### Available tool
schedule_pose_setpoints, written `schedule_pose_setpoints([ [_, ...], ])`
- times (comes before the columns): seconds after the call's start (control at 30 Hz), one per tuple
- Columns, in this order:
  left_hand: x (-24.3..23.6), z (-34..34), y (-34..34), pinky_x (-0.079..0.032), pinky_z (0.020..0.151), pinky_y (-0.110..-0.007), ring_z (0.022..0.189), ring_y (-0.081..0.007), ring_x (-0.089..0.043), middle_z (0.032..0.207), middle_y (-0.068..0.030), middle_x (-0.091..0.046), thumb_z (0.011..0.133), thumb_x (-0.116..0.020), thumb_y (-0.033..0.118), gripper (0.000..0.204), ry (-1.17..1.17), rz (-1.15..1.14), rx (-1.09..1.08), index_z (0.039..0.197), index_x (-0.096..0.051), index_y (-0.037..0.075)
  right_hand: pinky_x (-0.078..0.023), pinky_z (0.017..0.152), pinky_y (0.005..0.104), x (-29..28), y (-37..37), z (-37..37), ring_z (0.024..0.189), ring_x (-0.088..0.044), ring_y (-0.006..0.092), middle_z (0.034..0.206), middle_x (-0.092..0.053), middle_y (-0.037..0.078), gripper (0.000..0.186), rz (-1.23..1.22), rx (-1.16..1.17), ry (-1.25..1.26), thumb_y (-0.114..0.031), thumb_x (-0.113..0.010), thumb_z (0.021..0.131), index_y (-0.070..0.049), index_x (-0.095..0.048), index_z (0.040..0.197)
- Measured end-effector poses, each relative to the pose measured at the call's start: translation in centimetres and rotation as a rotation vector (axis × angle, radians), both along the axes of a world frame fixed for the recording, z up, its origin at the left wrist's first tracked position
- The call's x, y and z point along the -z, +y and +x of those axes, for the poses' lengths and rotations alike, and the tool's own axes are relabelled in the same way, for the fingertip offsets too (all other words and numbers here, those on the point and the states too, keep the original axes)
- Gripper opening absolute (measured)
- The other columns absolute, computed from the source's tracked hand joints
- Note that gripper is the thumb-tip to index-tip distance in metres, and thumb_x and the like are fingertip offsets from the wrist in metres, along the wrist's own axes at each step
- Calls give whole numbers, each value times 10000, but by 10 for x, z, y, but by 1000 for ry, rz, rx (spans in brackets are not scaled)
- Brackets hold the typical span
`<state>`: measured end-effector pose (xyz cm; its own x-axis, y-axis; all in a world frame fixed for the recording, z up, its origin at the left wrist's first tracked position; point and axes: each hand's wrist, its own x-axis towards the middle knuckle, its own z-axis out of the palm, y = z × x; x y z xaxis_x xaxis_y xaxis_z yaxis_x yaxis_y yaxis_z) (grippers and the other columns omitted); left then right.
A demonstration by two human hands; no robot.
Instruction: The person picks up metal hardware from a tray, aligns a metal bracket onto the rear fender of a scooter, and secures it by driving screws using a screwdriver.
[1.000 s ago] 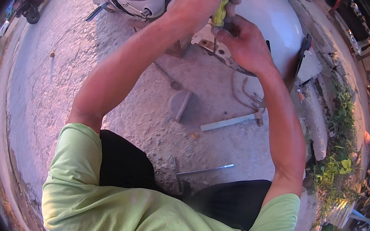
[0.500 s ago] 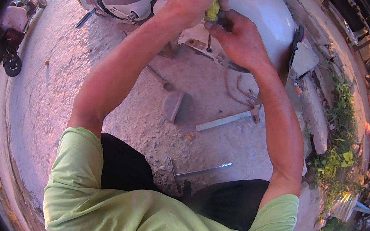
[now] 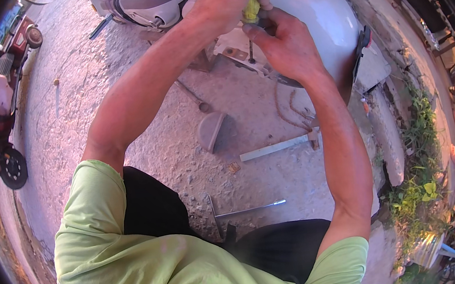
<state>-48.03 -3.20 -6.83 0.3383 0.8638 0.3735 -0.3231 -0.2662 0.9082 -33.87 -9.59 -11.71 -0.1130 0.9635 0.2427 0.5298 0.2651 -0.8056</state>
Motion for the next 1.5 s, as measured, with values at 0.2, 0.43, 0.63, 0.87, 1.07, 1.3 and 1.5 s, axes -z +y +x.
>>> schedule_pose_setpoints([
  [0.2,-4,-1,-8,-473,512,-278,572,-120,-586,770,-48,-637,959,-642,219,219,28,3,2,999,-641,4,-495,783,300,-2,-5,-1,855,-622,115,939,-725,61,284,20,9,-14,-187,-700,995,39,-666,1162],
  [0.43,-4,-5,-16,-469,533,-261,599,-100,-588,784,-33,-638,979,-636,235,221,67,11,3,1009,-651,17,-520,798,330,-5,-11,-1,850,-652,147,969,-750,105,300,41,-1,-23,-185,-709,971,54,-676,1149],
  [0.63,-2,-6,-15,-472,563,-250,615,-89,-582,786,-18,-635,993,-631,232,207,46,59,61,1011,-657,27,-545,740,343,-2,-9,1,783,-675,152,934,-754,120,334,81,-5,-33,-209,-724,937,51,-685,1144],
  [0.87,-7,-10,-20,-466,536,-246,609,-87,-581,774,-10,-628,992,-633,211,171,100,-2,65,993,-654,41,-524,829,337,-3,-10,1,877,-664,154,1000,-754,122,303,51,-19,-20,-165,-720,959,49,-668,1166],
  [1.07,-6,-14,-22,-467,525,-243,608,-88,-586,774,-22,-634,986,-627,179,155,86,61,101,986,-647,26,-530,763,333,-5,-12,0,812,-665,144,923,-743,106,310,61,-18,-28,-186,-738,940,41,-677,1142],
  [1.3,-1,-13,-22,-468,536,-239,609,-87,-587,774,-28,-634,983,-633,171,145,52,56,142,975,-648,27,-537,707,334,-2,-13,1,751,-662,137,862,-733,95,309,88,-29,-5,-203,-754,924,32,-678,1110],
  [1.5,0,-12,-22,-468,538,-239,612,-87,-584,772,-22,-630,989,-627,180,153,66,66,120,970,-647,30,-539,720,336,2,-12,4,756,-655,142,866,-729,87,313,91,-38,0,-208,-745,928,25,-679,1126],
])
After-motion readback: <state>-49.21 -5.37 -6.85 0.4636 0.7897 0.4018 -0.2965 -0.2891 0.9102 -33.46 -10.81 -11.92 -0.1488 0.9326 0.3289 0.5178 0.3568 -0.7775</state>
